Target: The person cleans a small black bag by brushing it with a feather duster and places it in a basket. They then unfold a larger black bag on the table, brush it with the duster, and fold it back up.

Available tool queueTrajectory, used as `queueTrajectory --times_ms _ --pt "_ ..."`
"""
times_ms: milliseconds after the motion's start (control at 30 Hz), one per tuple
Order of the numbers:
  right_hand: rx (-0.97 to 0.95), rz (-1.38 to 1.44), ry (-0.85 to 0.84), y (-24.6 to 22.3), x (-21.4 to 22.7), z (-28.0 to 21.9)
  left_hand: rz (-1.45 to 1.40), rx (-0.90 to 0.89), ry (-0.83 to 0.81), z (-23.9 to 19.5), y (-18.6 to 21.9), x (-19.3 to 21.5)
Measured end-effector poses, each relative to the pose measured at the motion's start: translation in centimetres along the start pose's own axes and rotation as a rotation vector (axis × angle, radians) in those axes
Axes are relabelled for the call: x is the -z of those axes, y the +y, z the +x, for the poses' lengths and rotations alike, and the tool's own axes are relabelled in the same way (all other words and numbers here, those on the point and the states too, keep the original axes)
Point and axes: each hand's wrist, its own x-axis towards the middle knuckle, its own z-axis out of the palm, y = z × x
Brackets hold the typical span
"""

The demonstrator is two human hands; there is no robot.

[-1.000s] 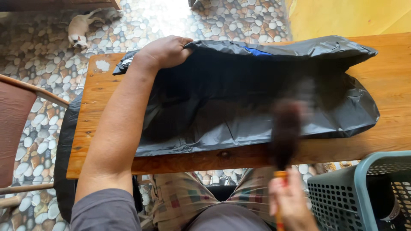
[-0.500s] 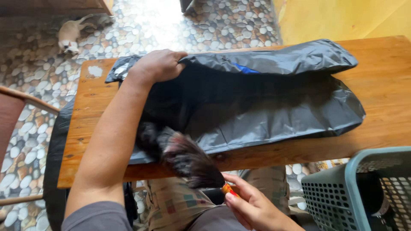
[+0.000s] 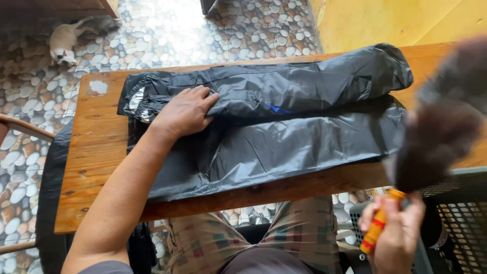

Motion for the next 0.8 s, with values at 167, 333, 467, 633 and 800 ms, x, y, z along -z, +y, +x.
queueTrajectory --times_ms 167,333,467,633,800 --pt "-0.226 0.064 -0.308 -0.1 -2.8 0.7 -0.014 0.05 0.136 -3.8 -0.3 -0.8" --pt "-0.352 -0.19 -0.423 2.3 -7.5 -1.4 0.017 0.313 0.126 -8.0 -4.0 -2.4" --pt "-0.576 -0.151 -1.042 1.9 -10.5 -5.8 -0.213 0.457 0.112 -9.3 -5.5 -3.3" --pt "-0.471 -0.172 -0.82 2.4 -10.9 -4.4 -0.298 0.375 0.272 -10.6 -6.5 -4.1" --pt "-0.454 -0.517 -0.739 1.8 -11.1 -4.3 -0.181 0.336 0.395 -10.7 -5.8 -4.2"
